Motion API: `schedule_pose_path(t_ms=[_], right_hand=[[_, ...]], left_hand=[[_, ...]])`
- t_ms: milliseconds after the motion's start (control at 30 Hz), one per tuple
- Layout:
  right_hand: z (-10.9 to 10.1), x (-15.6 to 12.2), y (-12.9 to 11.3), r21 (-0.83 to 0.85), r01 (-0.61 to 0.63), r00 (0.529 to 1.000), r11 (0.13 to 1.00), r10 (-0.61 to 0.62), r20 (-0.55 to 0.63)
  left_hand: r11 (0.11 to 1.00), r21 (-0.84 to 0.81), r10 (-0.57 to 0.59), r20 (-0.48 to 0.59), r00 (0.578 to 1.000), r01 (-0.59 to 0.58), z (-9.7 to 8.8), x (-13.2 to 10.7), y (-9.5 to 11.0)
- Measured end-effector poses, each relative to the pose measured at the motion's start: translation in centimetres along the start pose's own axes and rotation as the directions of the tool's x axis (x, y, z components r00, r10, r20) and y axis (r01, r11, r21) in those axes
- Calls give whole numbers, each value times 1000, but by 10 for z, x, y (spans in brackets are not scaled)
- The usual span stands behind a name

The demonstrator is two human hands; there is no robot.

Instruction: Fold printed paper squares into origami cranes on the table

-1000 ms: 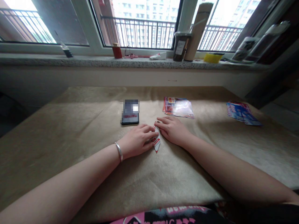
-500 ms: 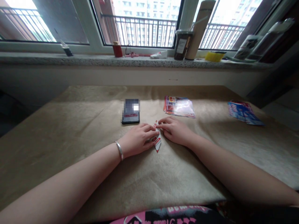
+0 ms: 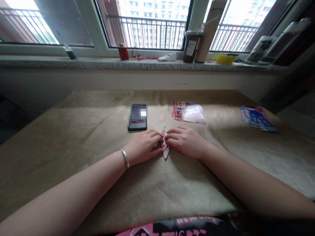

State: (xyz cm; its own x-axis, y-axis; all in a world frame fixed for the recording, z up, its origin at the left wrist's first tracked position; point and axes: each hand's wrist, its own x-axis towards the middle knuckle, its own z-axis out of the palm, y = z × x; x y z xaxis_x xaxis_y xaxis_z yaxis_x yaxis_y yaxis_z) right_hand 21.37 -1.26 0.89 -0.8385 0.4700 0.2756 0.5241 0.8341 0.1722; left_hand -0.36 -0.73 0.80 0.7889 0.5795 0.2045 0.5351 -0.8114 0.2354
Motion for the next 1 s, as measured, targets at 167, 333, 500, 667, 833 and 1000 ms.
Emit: schedule_pose_path(t_ms=[167, 333, 500, 667, 833, 1000], right_hand=[[0, -1, 0, -20, 26, 1000, 999, -26, 12], [4, -1, 2, 47, -36, 998, 998, 39, -50], [7, -1, 3, 82, -54, 997, 995, 59, -55], [11, -1, 5, 229, -97, 988, 968, 122, -96], [17, -1, 6, 378, -133, 971, 916, 198, -137], [19, -1, 5, 470, -156, 956, 869, 253, -151]], left_hand=[[1000, -4, -6, 1, 1000, 6, 0, -1, -1], [1000, -3, 10, -14, 1000, -10, 0, -1, -1], [1000, 5, 21, -33, 999, -21, 2, 0, -4], [999, 1, 46, -52, 998, -46, 1, 1, -6], [997, 14, 71, -66, 995, -70, 1, 2, -6], [992, 79, 106, -54, 993, -101, 2, 2, -8]])
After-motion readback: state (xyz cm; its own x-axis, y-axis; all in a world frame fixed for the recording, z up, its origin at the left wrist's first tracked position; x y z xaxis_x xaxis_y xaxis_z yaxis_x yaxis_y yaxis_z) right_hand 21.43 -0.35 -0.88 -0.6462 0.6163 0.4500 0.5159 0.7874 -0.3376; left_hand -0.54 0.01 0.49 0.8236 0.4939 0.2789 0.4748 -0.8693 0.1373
